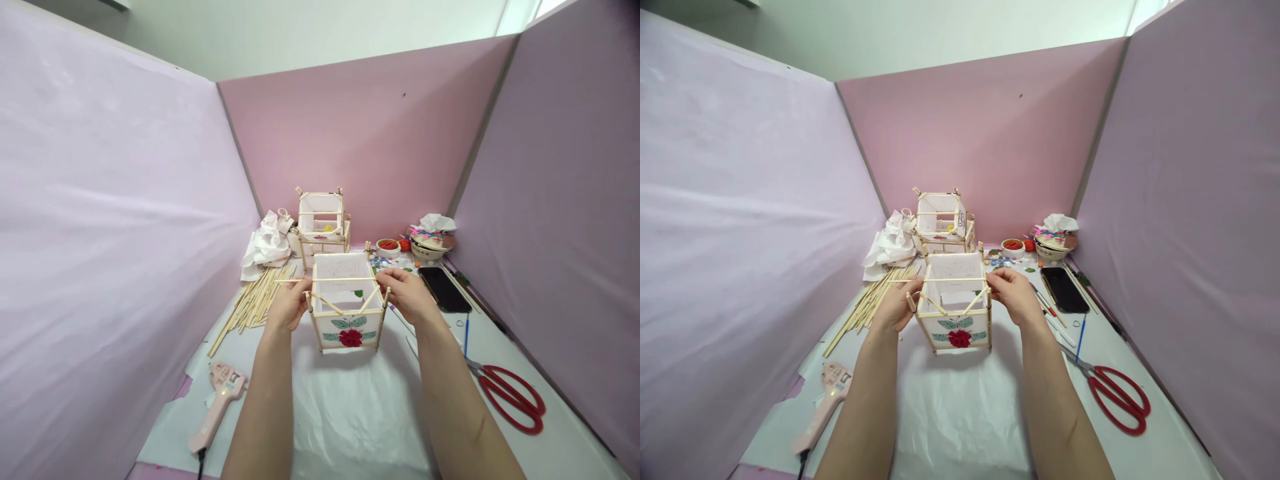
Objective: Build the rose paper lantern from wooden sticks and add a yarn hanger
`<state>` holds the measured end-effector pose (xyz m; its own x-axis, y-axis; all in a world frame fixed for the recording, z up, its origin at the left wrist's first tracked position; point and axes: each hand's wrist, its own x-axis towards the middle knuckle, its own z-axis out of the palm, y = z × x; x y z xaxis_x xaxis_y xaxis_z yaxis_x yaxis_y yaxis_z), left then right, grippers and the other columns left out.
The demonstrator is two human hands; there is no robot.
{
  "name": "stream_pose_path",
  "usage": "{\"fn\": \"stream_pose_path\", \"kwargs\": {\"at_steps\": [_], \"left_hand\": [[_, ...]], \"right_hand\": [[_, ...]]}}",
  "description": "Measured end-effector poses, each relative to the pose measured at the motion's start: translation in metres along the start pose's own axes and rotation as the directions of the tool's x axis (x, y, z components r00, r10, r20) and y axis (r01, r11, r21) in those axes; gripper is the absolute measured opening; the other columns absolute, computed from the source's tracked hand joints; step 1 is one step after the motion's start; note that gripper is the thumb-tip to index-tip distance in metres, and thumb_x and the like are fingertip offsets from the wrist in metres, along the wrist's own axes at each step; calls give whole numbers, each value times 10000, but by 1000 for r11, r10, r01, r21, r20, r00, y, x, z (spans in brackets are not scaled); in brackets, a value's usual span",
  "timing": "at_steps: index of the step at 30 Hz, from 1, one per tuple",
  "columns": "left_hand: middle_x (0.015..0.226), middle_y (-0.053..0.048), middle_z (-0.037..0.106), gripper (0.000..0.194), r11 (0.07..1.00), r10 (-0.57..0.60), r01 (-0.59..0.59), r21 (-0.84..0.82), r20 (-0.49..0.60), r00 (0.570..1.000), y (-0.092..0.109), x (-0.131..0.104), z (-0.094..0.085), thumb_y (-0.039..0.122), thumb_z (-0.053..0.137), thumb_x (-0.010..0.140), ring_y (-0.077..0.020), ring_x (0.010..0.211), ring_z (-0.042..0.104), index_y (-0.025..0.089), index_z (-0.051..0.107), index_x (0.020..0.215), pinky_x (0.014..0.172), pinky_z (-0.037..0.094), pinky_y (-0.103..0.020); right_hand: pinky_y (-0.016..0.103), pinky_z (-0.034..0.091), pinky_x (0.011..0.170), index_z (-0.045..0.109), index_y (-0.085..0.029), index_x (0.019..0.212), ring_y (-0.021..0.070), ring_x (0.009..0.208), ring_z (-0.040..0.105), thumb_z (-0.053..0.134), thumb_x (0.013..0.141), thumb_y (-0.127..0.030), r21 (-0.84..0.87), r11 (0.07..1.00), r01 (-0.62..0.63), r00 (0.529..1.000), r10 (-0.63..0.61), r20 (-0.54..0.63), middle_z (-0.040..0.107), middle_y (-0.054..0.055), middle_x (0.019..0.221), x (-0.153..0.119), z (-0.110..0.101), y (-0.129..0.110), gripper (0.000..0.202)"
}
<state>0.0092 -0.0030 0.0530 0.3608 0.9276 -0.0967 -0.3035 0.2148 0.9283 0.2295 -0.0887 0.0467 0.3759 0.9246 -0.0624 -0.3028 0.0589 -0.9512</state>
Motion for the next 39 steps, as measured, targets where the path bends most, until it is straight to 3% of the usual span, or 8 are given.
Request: {"fn": "stream_pose_path", "kwargs": {"at_steps": [7, 12, 19, 32, 39], "left_hand": [[578, 62, 529, 269, 1000, -2, 1, -12, -51, 999, 3, -10, 1, 286, 758, 615, -61, 486, 503, 165, 530, 689, 463, 378, -175], [555, 73, 495, 276, 999, 6, -10, -47, -97, 995, 2, -10, 0, 265, 765, 580, -44, 478, 454, 167, 529, 681, 456, 338, -158], [563, 59, 490, 248, 1000, 11, -13, -16, -116, 993, 1, -15, 1, 259, 743, 588, -49, 493, 436, 154, 521, 622, 464, 339, -171], [527, 56, 450, 214, 1000, -11, 13, 22, -83, 996, -1, -13, -3, 238, 679, 593, -59, 483, 411, 163, 481, 556, 448, 315, -182], [540, 52, 459, 194, 999, -34, 34, -6, -83, 996, -3, -12, -4, 238, 677, 578, -57, 486, 412, 158, 501, 561, 461, 330, -184]], "right_hand": [[214, 359, 430, 610, -172, 686, 91, 459, 472, 764, 613, -401, -39, 998, 57, 997, -59, -39, 571, -25, 540, 3, 2, 5, 285], [211, 369, 452, 603, -172, 695, 86, 472, 474, 747, 632, -421, -93, 995, 46, 999, -45, 17, 566, -33, 546, 0, 1, 2, 295], [206, 370, 474, 605, -172, 704, 86, 515, 499, 733, 655, -409, -150, 986, 71, 997, -74, -11, 594, -18, 618, 0, -2, 2, 273], [202, 341, 441, 559, -172, 681, 72, 456, 451, 766, 609, -387, -50, 998, -41, 999, 42, 13, 535, -47, 534, -4, 6, 0, 307], [201, 357, 475, 554, -175, 697, 91, 526, 512, 782, 608, -379, 1, 995, -98, 993, 97, 71, 562, -38, 585, -1, 1, 4, 319]]}}
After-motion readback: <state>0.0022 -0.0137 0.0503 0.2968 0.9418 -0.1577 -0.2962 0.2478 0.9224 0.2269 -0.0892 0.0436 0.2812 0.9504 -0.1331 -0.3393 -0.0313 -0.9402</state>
